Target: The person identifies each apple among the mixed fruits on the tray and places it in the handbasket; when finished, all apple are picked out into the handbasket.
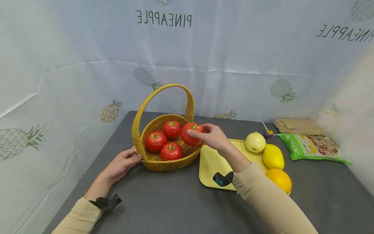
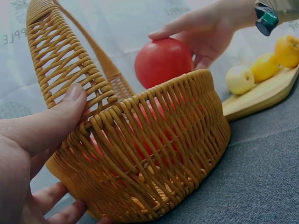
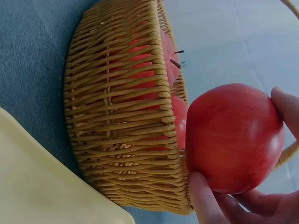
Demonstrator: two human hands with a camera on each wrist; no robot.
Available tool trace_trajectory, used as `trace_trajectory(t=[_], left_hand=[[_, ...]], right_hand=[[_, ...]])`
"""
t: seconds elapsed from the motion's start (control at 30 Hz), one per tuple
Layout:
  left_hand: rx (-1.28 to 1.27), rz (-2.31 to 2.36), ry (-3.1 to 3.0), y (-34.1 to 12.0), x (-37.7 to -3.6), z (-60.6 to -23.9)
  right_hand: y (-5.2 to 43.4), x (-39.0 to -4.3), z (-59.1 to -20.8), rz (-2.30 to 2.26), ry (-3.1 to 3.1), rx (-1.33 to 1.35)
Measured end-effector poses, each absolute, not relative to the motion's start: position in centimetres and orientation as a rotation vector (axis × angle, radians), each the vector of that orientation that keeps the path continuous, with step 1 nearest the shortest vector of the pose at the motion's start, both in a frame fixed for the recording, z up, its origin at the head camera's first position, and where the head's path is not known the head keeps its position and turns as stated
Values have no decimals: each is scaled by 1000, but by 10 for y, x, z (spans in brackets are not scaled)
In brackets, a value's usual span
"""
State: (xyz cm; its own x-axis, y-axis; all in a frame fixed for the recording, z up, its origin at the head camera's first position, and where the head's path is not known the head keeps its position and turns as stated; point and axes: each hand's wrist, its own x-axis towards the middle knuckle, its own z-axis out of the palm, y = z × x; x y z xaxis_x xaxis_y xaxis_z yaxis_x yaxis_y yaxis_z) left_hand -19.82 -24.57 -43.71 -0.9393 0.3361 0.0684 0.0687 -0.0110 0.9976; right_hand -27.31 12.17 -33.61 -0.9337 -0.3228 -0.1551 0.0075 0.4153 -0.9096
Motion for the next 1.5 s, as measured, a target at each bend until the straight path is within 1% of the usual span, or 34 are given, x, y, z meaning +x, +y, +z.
trace_trajectory(t=[0.37, 0.57, 1.03, 1.5], left_hand=[[431, 2068, 2058, -246, -199, -441], [421, 2071, 2048, -244, -196, -445], [436, 2073, 2046, -244, -197, -441], [435, 2083, 2059, -246, -197, -442]], right_hand=[[108, -279, -332, -1259, 2465, -355], [100, -283, -333, -1175, 2450, -390], [94, -295, -321, -1074, 2349, -465], [81, -310, -316, -774, 2396, -531]])
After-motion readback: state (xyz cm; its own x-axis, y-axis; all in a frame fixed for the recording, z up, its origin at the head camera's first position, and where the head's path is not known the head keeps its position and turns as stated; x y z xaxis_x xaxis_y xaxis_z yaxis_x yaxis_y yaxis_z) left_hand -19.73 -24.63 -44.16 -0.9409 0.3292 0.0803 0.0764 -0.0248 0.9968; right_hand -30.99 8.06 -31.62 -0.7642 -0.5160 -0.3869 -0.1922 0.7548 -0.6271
